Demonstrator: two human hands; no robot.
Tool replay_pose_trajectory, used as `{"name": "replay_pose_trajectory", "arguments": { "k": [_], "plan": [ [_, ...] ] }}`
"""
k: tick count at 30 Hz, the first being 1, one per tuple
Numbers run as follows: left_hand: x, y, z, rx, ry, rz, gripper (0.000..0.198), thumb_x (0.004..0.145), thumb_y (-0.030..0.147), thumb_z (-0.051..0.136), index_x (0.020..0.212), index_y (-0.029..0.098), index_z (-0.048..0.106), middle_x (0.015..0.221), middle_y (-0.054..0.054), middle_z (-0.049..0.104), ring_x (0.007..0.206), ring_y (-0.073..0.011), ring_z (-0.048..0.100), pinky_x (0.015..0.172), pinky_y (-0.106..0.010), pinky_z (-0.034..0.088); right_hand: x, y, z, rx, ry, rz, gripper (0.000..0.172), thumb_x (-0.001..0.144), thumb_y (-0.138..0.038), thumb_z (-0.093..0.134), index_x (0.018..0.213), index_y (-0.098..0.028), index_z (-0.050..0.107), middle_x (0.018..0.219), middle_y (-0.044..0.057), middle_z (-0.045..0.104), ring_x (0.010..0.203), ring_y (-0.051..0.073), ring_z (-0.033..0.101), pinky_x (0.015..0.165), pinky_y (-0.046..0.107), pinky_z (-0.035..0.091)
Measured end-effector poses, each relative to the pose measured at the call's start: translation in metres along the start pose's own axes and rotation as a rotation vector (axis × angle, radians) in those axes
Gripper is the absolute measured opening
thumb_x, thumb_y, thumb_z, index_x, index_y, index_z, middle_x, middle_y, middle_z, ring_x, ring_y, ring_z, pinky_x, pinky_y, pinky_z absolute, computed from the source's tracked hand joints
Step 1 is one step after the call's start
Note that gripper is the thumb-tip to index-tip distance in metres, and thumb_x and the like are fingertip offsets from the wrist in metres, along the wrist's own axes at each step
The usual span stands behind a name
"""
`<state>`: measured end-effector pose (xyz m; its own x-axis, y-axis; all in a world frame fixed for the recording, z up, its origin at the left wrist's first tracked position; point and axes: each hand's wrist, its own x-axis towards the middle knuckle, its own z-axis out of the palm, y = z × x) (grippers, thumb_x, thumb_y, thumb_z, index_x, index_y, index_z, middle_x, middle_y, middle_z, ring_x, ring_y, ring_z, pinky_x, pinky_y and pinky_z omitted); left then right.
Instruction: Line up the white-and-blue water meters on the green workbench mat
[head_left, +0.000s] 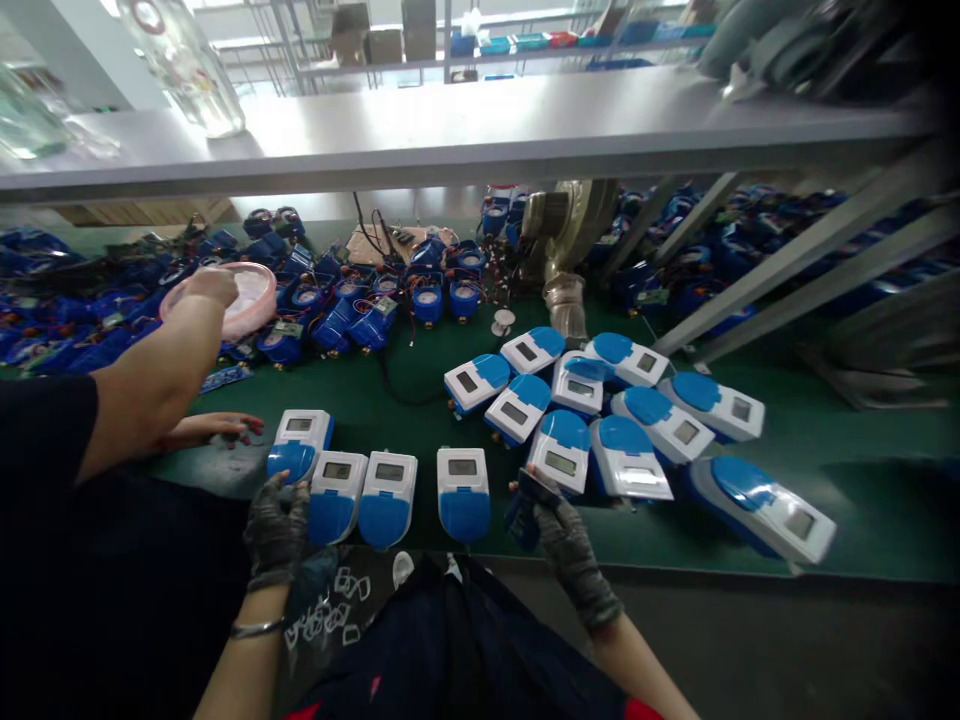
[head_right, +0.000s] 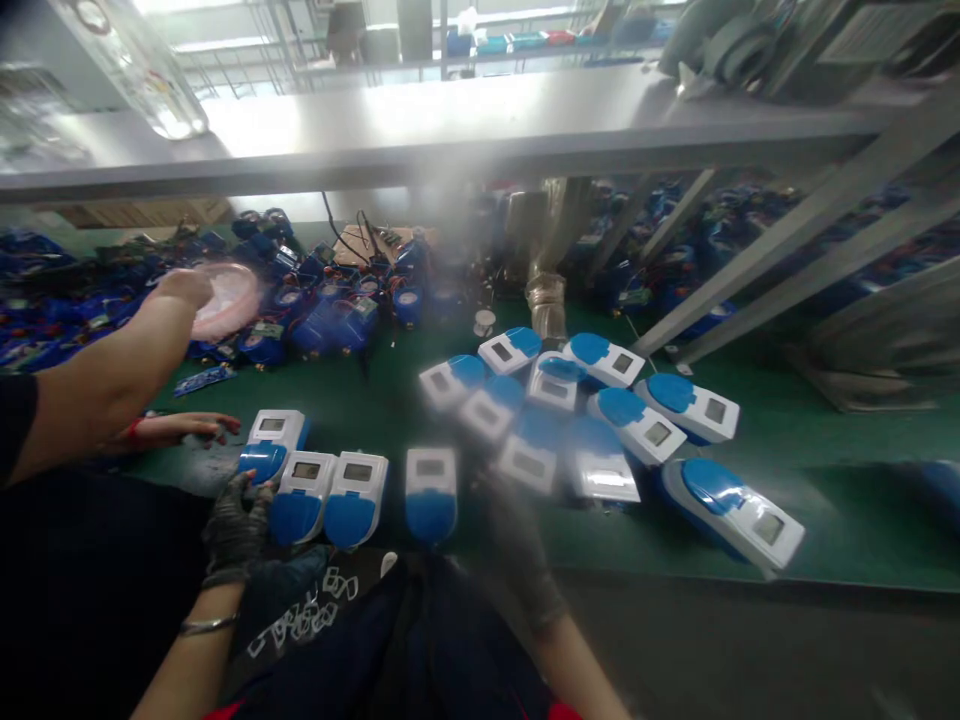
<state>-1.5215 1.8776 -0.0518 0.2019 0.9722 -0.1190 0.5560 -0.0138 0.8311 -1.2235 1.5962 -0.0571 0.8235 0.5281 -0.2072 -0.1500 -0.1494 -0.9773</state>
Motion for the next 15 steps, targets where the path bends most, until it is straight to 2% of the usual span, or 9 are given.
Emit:
{"name": "replay_pose_trajectory", "arguments": {
  "k": [2, 5, 7, 10, 13, 15],
  "plan": [
    [0.012, 0.011, -0.007, -0.041, -0.041, -0.060, 0.044, 0.094, 0.040, 0.062, 0.132, 0.018, 0.057, 0.137, -0.011, 0.056, 0.121, -0.0302, 0.057, 0.100, -0.053, 0.050, -0.002, 0.003, 0.005, -0.131, -0.016, -0.055, 0.040, 0.076, -0.052, 0.067, 0.105, -0.026, 0.077, 0.104, 0.011, 0.076, 0.106, 0.036, 0.068, 0.106, 0.058, 0.047],
    [0.031, 0.022, -0.016, -0.123, -0.095, -0.153, 0.036, 0.094, 0.038, 0.062, 0.125, 0.020, 0.061, 0.129, -0.010, 0.061, 0.110, -0.0248, 0.062, 0.092, -0.045, 0.056, -0.002, 0.007, 0.011, -0.340, -0.026, -0.171, 0.042, 0.078, -0.043, 0.064, 0.114, -0.026, 0.075, 0.113, 0.010, 0.075, 0.113, 0.037, 0.066, 0.110, 0.055, 0.045],
    [0.046, 0.028, -0.020, -0.193, -0.129, -0.203, 0.035, 0.095, 0.040, 0.061, 0.123, 0.019, 0.062, 0.127, -0.009, 0.063, 0.108, -0.0252, 0.064, 0.090, -0.044, 0.057, 0.000, 0.013, 0.016, -0.437, -0.033, -0.243, 0.047, 0.077, -0.036, 0.064, 0.122, -0.024, 0.072, 0.125, 0.009, 0.071, 0.122, 0.037, 0.062, 0.113, 0.053, 0.043],
    [0.058, 0.032, -0.021, -0.316, -0.173, -0.269, 0.045, 0.094, 0.048, 0.058, 0.127, 0.018, 0.061, 0.123, -0.007, 0.067, 0.112, -0.0307, 0.064, 0.090, -0.044, 0.057, 0.005, 0.023, 0.032, -0.470, -0.075, -0.267, 0.052, 0.078, -0.033, 0.060, 0.128, -0.020, 0.068, 0.136, 0.010, 0.064, 0.129, 0.037, 0.058, 0.115, 0.052, 0.041],
    [0.045, 0.024, -0.014, -0.440, -0.225, -0.353, 0.056, 0.085, 0.050, 0.069, 0.134, 0.025, 0.056, 0.124, -0.007, 0.070, 0.118, -0.0338, 0.063, 0.090, -0.046, 0.056, 0.016, 0.032, 0.051, -0.433, -0.100, -0.218, 0.052, 0.081, -0.034, 0.057, 0.129, -0.018, 0.066, 0.144, 0.011, 0.058, 0.136, 0.036, 0.051, 0.119, 0.054, 0.034],
    [0.025, 0.012, -0.006, -0.528, -0.266, -0.422, 0.065, 0.075, 0.042, 0.081, 0.134, 0.028, 0.057, 0.125, -0.008, 0.071, 0.119, -0.0355, 0.063, 0.093, -0.048, 0.055, 0.024, 0.040, 0.061, -0.376, -0.115, -0.161, 0.051, 0.080, -0.037, 0.059, 0.127, -0.021, 0.067, 0.139, 0.010, 0.062, 0.135, 0.035, 0.052, 0.118, 0.053, 0.036]
  ]
}}
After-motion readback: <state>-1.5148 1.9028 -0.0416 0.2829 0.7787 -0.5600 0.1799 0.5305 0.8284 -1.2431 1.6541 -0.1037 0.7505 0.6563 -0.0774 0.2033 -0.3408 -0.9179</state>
